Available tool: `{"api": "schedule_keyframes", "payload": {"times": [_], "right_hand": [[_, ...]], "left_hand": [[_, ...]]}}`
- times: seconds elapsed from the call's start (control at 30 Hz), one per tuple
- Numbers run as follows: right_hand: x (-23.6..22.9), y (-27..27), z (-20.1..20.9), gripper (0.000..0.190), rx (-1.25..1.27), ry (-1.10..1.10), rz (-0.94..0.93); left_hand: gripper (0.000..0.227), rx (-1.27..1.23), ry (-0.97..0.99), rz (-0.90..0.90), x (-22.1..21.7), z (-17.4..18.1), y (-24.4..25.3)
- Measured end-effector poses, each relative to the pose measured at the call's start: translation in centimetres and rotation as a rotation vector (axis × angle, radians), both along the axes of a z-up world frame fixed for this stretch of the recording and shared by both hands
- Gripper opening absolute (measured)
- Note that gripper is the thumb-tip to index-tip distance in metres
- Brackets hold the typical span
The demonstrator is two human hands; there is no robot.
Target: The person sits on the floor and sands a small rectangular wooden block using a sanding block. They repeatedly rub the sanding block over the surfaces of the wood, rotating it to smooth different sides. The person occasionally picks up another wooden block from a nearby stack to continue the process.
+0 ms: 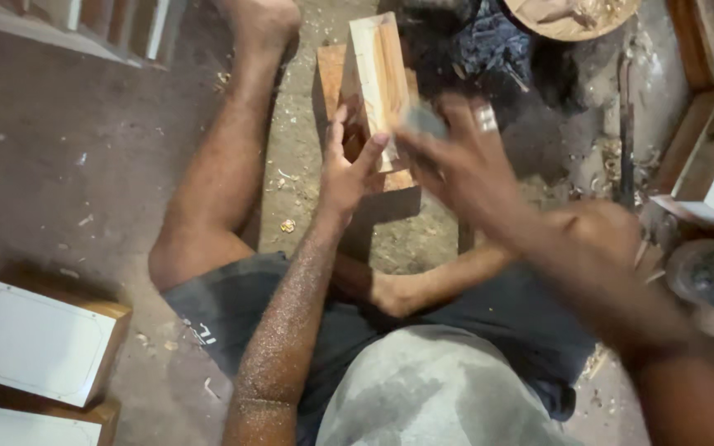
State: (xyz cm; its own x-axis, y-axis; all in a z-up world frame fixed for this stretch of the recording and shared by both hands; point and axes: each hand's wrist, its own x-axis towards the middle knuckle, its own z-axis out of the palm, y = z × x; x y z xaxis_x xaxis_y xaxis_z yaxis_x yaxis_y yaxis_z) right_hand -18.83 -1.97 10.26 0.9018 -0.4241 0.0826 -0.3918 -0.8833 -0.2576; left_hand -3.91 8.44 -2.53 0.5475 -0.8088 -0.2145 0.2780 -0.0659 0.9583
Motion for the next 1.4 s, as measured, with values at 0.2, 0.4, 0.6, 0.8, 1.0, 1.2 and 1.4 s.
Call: {"api": "schedule_keyframes", "payload": {"times": [0.2, 0.4, 0.6, 0.8, 1.0, 1.2, 1.4], "right_hand": [[-7.7, 5.2, -4.6, 0.046, 0.147, -0.254, -0.152], [-8.9, 1.3, -9.7, 0.041, 0.513, -0.590, -0.352], [-9.6, 0.1, -14.8, 0.056, 1.131, -0.670, -0.624], [-10.3, 0.3, -16.9, 0.057, 1.395, -0.788, -0.548], [-6.8, -3.6, -10.5, 0.064, 1.181, -0.688, -0.252], [-0.7, -8.5, -5.0, 0.050, 0.319, -0.173, 0.119], [3.2, -12.9, 0.0, 0.040, 0.091, 0.077, -0.231]], "left_hand": [[0.072, -0.125, 0.018, 0.015, 2.3, 3.5, -0.7], [0.043, 0.023, -1.935, -0.685, 7.7, 10.9, -5.4], [0.041, 0.445, -1.736, -0.545, 6.0, 13.2, -7.5], [0.081, 0.551, -1.189, -0.072, 3.9, 7.8, -6.1], [0.071, 0.291, -0.084, -0.239, 5.2, 5.1, -3.5], [0.071, 0.262, -0.075, -0.224, 4.6, 3.8, -2.7], [0.073, 0.200, -0.061, -0.206, 4.3, 4.1, -2.8]]}}
